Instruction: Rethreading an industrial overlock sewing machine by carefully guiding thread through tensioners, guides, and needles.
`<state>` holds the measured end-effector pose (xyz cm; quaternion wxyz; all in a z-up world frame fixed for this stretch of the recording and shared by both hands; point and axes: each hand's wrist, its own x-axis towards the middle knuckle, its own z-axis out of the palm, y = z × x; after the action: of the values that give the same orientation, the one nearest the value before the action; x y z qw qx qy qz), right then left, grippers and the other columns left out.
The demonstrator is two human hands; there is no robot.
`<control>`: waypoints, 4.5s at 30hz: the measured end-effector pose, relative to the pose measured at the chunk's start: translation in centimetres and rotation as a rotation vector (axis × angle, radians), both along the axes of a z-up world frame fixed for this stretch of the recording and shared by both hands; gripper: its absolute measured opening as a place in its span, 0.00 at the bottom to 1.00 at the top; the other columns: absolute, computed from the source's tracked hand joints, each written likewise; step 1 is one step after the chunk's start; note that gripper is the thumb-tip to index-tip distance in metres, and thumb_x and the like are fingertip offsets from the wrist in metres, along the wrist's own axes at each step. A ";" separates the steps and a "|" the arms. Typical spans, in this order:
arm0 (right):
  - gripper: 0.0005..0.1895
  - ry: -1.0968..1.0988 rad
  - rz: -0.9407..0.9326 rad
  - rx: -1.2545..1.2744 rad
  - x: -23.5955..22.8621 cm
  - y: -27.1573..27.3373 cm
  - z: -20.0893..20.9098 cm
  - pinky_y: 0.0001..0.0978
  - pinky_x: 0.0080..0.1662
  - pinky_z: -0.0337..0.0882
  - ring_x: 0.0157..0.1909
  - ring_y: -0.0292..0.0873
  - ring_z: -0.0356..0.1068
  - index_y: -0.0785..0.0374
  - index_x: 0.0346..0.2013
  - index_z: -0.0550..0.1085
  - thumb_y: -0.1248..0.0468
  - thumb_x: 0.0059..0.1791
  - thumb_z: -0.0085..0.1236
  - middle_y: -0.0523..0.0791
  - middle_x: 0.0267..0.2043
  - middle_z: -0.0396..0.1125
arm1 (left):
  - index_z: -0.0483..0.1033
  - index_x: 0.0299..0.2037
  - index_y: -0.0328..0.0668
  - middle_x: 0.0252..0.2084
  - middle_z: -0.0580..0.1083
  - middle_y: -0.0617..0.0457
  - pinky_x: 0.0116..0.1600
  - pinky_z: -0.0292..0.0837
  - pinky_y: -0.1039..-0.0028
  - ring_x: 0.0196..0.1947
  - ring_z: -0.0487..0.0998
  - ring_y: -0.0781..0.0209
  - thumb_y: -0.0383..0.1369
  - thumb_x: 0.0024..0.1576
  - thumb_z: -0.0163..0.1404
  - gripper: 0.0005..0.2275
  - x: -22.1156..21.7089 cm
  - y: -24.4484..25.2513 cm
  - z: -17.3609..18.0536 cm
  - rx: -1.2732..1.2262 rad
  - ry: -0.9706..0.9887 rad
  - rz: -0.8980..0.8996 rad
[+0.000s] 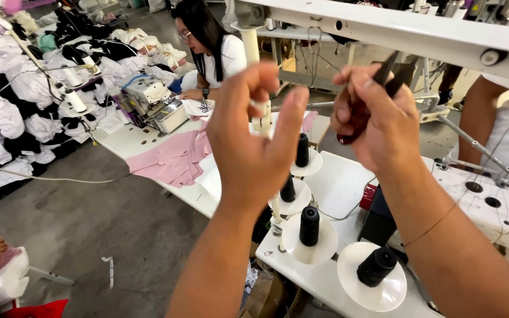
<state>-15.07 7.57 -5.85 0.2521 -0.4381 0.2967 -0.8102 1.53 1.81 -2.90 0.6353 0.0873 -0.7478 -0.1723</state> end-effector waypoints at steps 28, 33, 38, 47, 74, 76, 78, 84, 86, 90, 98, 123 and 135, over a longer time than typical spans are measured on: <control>0.13 -0.527 -0.210 0.394 -2.1 8.8 -11.5 0.28 0.21 0.52 0.21 0.43 0.56 0.70 0.36 0.74 0.60 0.55 0.53 0.47 0.18 0.57 | 0.83 0.32 0.35 0.24 0.78 0.50 0.29 0.77 0.76 0.22 0.79 0.65 0.29 0.58 0.58 0.06 -12.7 3.3 -9.0 0.379 -0.244 -0.508; 0.14 0.127 0.049 0.750 -4.2 17.0 -17.2 0.31 0.30 0.59 0.30 0.37 0.60 0.65 0.38 0.79 0.56 0.49 0.61 0.43 0.31 0.68 | 0.84 0.34 0.42 0.34 0.82 0.54 0.36 0.76 0.81 0.33 0.80 0.69 0.35 0.57 0.56 0.07 -16.3 3.7 -8.5 0.321 -0.325 -0.522; 0.12 0.327 0.081 0.434 -8.6 24.1 -17.9 0.44 0.44 0.75 0.39 0.47 0.76 0.66 0.35 0.80 0.59 0.51 0.59 0.47 0.34 0.77 | 0.84 0.33 0.40 0.33 0.81 0.55 0.36 0.74 0.79 0.32 0.79 0.69 0.34 0.58 0.55 0.07 -17.2 5.4 -7.9 0.417 -0.393 -0.578; 0.12 0.031 -0.150 0.347 -14.8 28.9 -23.0 0.33 0.28 0.57 0.22 0.42 0.54 0.76 0.39 0.78 0.66 0.52 0.54 0.60 0.36 0.73 | 0.84 0.35 0.40 0.35 0.81 0.54 0.42 0.80 0.80 0.36 0.80 0.69 0.33 0.57 0.58 0.06 -18.3 6.0 -8.8 0.536 -0.388 -0.569; 0.09 0.193 -0.306 0.302 -17.2 25.3 -19.3 0.29 0.30 0.58 0.22 0.36 0.53 0.72 0.40 0.78 0.68 0.52 0.52 0.53 0.34 0.73 | 0.82 0.33 0.41 0.31 0.79 0.58 0.32 0.70 0.81 0.28 0.74 0.71 0.31 0.60 0.54 0.06 -17.7 6.2 -8.3 0.271 -0.364 -0.489; 0.09 0.205 -0.319 0.299 -17.1 25.1 -19.4 0.29 0.31 0.60 0.22 0.36 0.54 0.71 0.41 0.78 0.68 0.53 0.52 0.51 0.32 0.72 | 0.82 0.32 0.41 0.32 0.80 0.57 0.32 0.70 0.81 0.28 0.74 0.71 0.31 0.60 0.54 0.06 -17.8 6.2 -8.5 0.274 -0.367 -0.489; 0.08 0.233 -0.340 0.302 -16.9 24.9 -19.1 0.32 0.42 0.75 0.22 0.36 0.53 0.69 0.40 0.77 0.67 0.53 0.52 0.43 0.19 0.59 | 0.82 0.33 0.40 0.32 0.80 0.56 0.32 0.71 0.81 0.27 0.75 0.71 0.31 0.60 0.54 0.06 -18.0 6.2 -8.7 0.226 -0.343 -0.480; 0.09 0.169 -0.340 0.343 -17.3 25.3 -19.7 0.28 0.30 0.56 0.21 0.36 0.51 0.72 0.39 0.78 0.68 0.52 0.53 0.55 0.34 0.73 | 0.82 0.35 0.40 0.32 0.79 0.56 0.33 0.72 0.80 0.31 0.76 0.69 0.30 0.61 0.53 0.06 -17.9 6.3 -8.3 0.188 -0.311 -0.482; 0.09 0.176 -0.339 0.339 -17.3 25.4 -19.9 0.28 0.30 0.56 0.21 0.36 0.51 0.72 0.39 0.77 0.69 0.52 0.52 0.55 0.36 0.73 | 0.82 0.35 0.41 0.32 0.79 0.57 0.33 0.71 0.80 0.30 0.75 0.69 0.30 0.61 0.53 0.05 -18.0 6.3 -8.5 0.178 -0.312 -0.480; 0.08 0.206 -0.327 0.320 -17.2 25.3 -19.8 0.30 0.34 0.66 0.22 0.35 0.52 0.70 0.41 0.77 0.68 0.53 0.52 0.52 0.36 0.74 | 0.81 0.34 0.41 0.32 0.79 0.57 0.33 0.70 0.81 0.28 0.74 0.70 0.29 0.61 0.53 0.05 -17.9 6.5 -8.7 0.196 -0.302 -0.495; 0.10 0.186 -0.329 0.365 -17.4 25.4 -20.3 0.30 0.28 0.55 0.21 0.37 0.50 0.72 0.39 0.78 0.68 0.54 0.51 0.54 0.34 0.72 | 0.83 0.36 0.42 0.32 0.79 0.57 0.34 0.71 0.81 0.30 0.75 0.69 0.31 0.61 0.54 0.05 -17.8 6.7 -9.2 0.270 -0.322 -0.518; 0.08 0.185 -0.499 0.453 -16.0 20.6 -14.5 0.24 0.27 0.49 0.23 0.33 0.51 0.70 0.43 0.78 0.68 0.52 0.57 0.40 0.19 0.59 | 0.83 0.40 0.39 0.36 0.81 0.50 0.40 0.80 0.80 0.40 0.81 0.64 0.29 0.59 0.57 0.04 -18.2 6.3 -9.7 0.177 -0.316 -0.475; 0.07 0.254 -0.316 0.257 -14.6 13.1 -10.4 0.25 0.27 0.63 0.22 0.34 0.62 0.67 0.39 0.83 0.73 0.47 0.63 0.48 0.26 0.71 | 0.86 0.39 0.33 0.31 0.79 0.48 0.30 0.74 0.79 0.29 0.75 0.66 0.24 0.57 0.59 0.04 -19.0 5.1 -11.0 0.094 -0.264 -0.469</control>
<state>-29.70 20.68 -16.22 0.1368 -0.4489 0.4916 -0.7336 -17.46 6.93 -13.88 0.4701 -0.0370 -0.8152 -0.3362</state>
